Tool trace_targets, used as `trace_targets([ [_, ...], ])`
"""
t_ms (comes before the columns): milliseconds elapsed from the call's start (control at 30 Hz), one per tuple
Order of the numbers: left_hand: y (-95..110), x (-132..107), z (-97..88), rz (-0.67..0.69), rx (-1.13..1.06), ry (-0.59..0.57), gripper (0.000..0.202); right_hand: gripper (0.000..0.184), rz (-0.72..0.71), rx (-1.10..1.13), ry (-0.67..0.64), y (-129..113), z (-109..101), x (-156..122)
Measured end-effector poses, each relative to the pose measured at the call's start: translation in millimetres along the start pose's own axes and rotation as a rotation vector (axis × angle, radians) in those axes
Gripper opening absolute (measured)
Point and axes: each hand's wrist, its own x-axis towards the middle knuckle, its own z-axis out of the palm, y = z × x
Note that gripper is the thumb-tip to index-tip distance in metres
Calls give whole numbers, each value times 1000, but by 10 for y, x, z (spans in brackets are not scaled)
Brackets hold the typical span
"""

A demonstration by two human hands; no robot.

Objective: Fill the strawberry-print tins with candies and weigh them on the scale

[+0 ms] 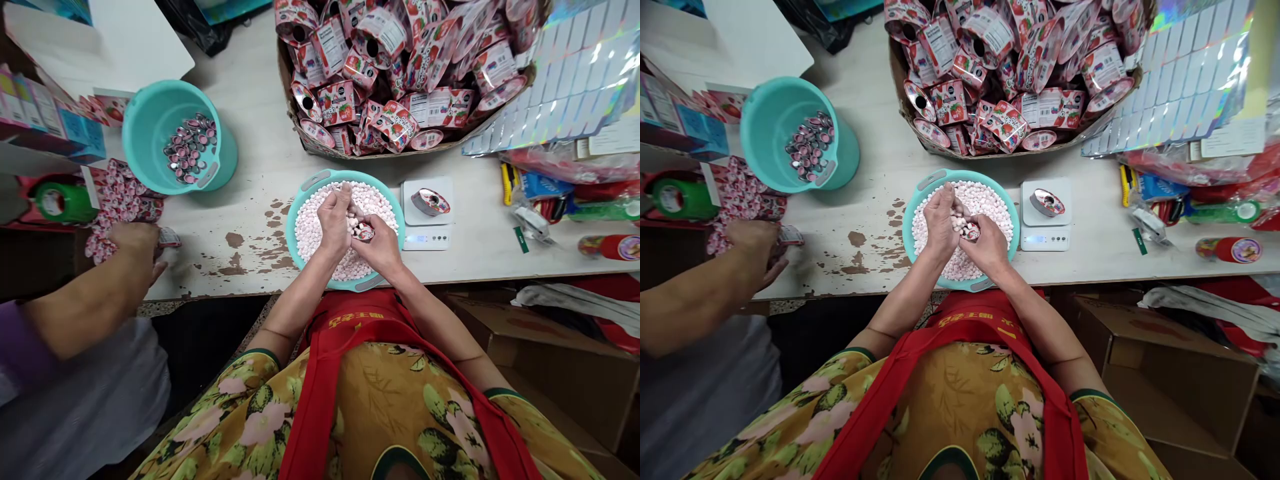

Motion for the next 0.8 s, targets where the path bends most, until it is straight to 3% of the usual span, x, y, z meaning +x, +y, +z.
trace_targets([
  [333,59,-57,116,-5,22,8,57,32,1,132,7,36,-68,30],
  [533,99,-122,165,-77,11,-119,59,31,14,227,-17,111,-57,48],
  [667,221,-7,60,-104,-25,-86,58,37,8,357,-62,179,-132,7],
  [800,223,195,-152,-245,-57,-29,44,43,30,439,-93,259,-415,-189],
])
